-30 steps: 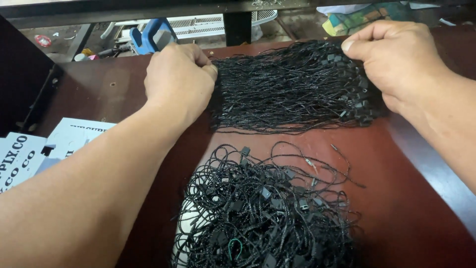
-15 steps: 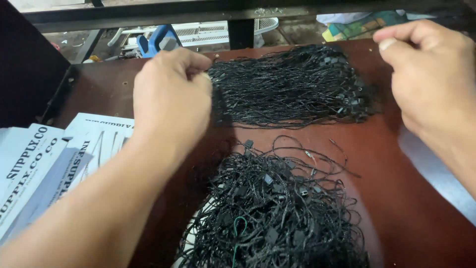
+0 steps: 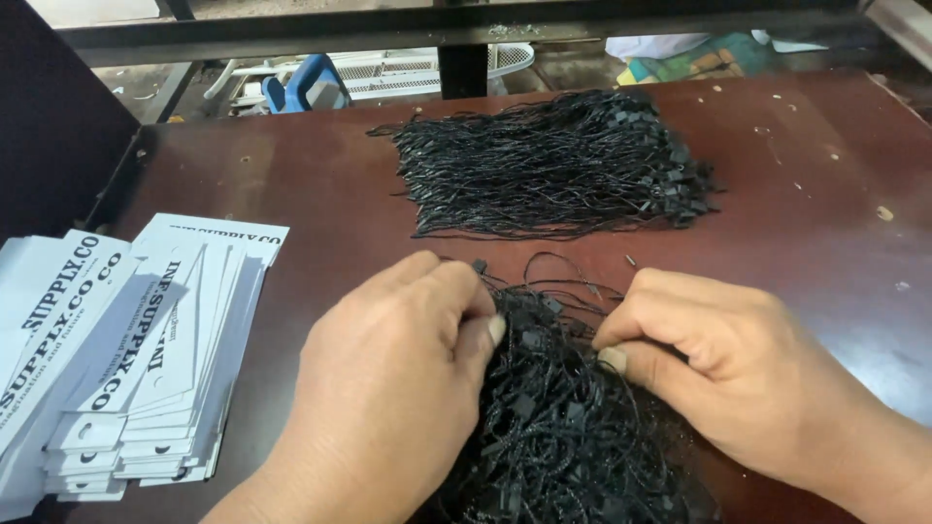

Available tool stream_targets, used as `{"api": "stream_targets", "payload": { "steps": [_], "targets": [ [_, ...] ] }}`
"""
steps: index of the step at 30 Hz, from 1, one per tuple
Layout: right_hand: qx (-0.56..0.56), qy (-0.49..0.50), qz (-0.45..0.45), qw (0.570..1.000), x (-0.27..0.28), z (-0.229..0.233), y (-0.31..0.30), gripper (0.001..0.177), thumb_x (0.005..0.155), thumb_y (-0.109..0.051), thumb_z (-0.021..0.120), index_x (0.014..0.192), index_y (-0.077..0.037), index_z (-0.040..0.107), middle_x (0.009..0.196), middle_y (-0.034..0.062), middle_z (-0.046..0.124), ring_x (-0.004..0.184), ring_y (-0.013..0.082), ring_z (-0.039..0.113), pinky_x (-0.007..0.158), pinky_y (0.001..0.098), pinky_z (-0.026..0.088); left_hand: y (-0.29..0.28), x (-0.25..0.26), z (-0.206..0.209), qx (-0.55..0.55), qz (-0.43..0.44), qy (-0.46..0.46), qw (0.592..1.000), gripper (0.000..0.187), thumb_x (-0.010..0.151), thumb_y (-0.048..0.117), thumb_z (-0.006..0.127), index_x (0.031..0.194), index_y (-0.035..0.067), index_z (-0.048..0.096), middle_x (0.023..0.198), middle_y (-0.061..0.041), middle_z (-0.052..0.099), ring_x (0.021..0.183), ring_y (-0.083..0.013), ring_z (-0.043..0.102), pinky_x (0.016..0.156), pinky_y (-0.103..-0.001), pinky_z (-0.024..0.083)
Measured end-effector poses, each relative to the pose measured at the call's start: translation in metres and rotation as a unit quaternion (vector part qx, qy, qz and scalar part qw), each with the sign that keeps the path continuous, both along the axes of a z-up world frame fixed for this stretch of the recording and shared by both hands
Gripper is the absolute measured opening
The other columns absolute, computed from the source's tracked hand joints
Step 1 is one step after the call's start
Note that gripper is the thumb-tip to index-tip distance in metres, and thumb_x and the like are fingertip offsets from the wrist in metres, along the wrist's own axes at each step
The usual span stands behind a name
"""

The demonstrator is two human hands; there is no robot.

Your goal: The person is untangling and organizing black plastic garment seal strings by picking them one by one from a pile and laying them in a neat row on a table.

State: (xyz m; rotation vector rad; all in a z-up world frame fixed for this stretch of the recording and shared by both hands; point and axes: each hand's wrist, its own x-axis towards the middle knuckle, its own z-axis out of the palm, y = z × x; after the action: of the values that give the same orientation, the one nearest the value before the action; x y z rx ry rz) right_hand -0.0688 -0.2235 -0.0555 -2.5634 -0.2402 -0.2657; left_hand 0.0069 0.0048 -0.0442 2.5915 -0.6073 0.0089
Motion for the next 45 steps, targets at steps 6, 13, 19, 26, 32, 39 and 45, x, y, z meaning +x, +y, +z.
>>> {"api": "stream_targets", "payload": {
  "steps": [6, 13, 19, 26, 32, 39, 45],
  "targets": [
    [-0.015, -0.136, -0.06, 0.989, -0.008, 0.0, 0.002, 0.012, 0.092, -0.017, 0.069, 0.095, -0.008, 0.076, 0.081, -0.0004, 0.072, 0.072, 0.0116, 0.068, 0.068, 0.0274, 0.052, 0.008, 0.001, -0.023, -0.176, 0.018, -0.043, 0.983, 0.01, 0.087, 0.019, 0.068, 0.09, 0.021, 0.077, 0.084, 0.006, 0.073, 0.077, -0.0165, 0.07, 0.072, -0.034, 0.051],
    [0.002, -0.164, -0.106, 0.981, -0.012, 0.008, 0.013, 0.01, 0.096, -0.006, 0.065, 0.094, -0.002, 0.075, 0.087, 0.0046, 0.073, 0.076, 0.0146, 0.068, 0.074, 0.0283, 0.049, 0.009, -0.01, 0.005, -0.213, -0.074, -0.205, 0.952, 0.011, 0.092, 0.006, 0.063, 0.096, 0.015, 0.068, 0.089, 0.004, 0.074, 0.076, -0.0152, 0.07, 0.068, -0.032, 0.05],
    [0.064, -0.148, -0.006, 0.987, -0.006, 0.043, 0.058, 0.012, 0.09, -0.011, 0.069, 0.101, -0.007, 0.072, 0.097, -0.0001, 0.078, 0.091, 0.0094, 0.076, 0.084, 0.0241, 0.056, -0.013, -0.025, 0.043, -0.274, -0.076, -0.15, 0.947, 0.021, 0.097, 0.003, 0.048, 0.106, 0.013, 0.065, 0.092, 0.003, 0.081, 0.087, -0.0085, 0.088, 0.069, -0.027, 0.064],
    [0.216, 0.022, -0.2, 0.955, 0.011, 0.059, 0.096, 0.007, 0.081, -0.015, 0.078, 0.086, -0.019, 0.081, 0.074, -0.0091, 0.078, 0.059, 0.0036, 0.062, 0.056, 0.02, 0.055, -0.026, -0.028, 0.055, -0.55, 0.127, 0.249, 0.787, 0.049, 0.077, 0.01, 0.049, 0.116, 0.018, 0.078, 0.115, -0.002, 0.087, 0.106, -0.0087, 0.086, 0.087, -0.023, 0.068],
    [0.148, -0.126, -0.028, 0.98, 0.01, 0.046, 0.085, 0.012, 0.097, -0.009, 0.067, 0.085, -0.013, 0.065, 0.072, -0.0054, 0.062, 0.065, 0.0063, 0.053, 0.06, 0.0227, 0.046, -0.019, -0.032, 0.046, -0.474, 0.044, 0.202, 0.856, 0.076, 0.084, 0.068, 0.043, 0.145, 0.028, 0.066, 0.124, 0.008, 0.079, 0.119, -0.0013, 0.066, 0.096, -0.028, 0.044],
    [0.229, -0.079, -0.219, 0.945, 0.051, 0.06, 0.022, 0.006, 0.104, -0.01, 0.065, 0.104, -0.016, 0.068, 0.074, -0.0009, 0.066, 0.06, 0.0057, 0.058, 0.054, 0.0194, 0.047, -0.021, -0.02, 0.063, -0.396, 0.036, 0.33, 0.856, 0.025, 0.089, 0.023, 0.067, 0.104, 0.008, 0.08, 0.084, -0.001, 0.081, 0.071, -0.0088, 0.063, 0.067, -0.025, 0.056],
    [0.372, -0.059, -0.209, 0.902, 0.069, 0.047, -0.044, 0.018, 0.11, -0.013, 0.051, 0.114, -0.024, 0.064, 0.086, -0.0071, 0.055, 0.066, 0.0001, 0.048, 0.056, 0.0119, 0.04, -0.008, -0.01, 0.089, -0.156, 0.166, 0.357, 0.906, 0.021, 0.094, 0.018, 0.079, 0.075, 0.009, 0.078, 0.07, -0.003, 0.072, 0.066, -0.014, 0.051, 0.075, -0.026, 0.042]
  ]
}}
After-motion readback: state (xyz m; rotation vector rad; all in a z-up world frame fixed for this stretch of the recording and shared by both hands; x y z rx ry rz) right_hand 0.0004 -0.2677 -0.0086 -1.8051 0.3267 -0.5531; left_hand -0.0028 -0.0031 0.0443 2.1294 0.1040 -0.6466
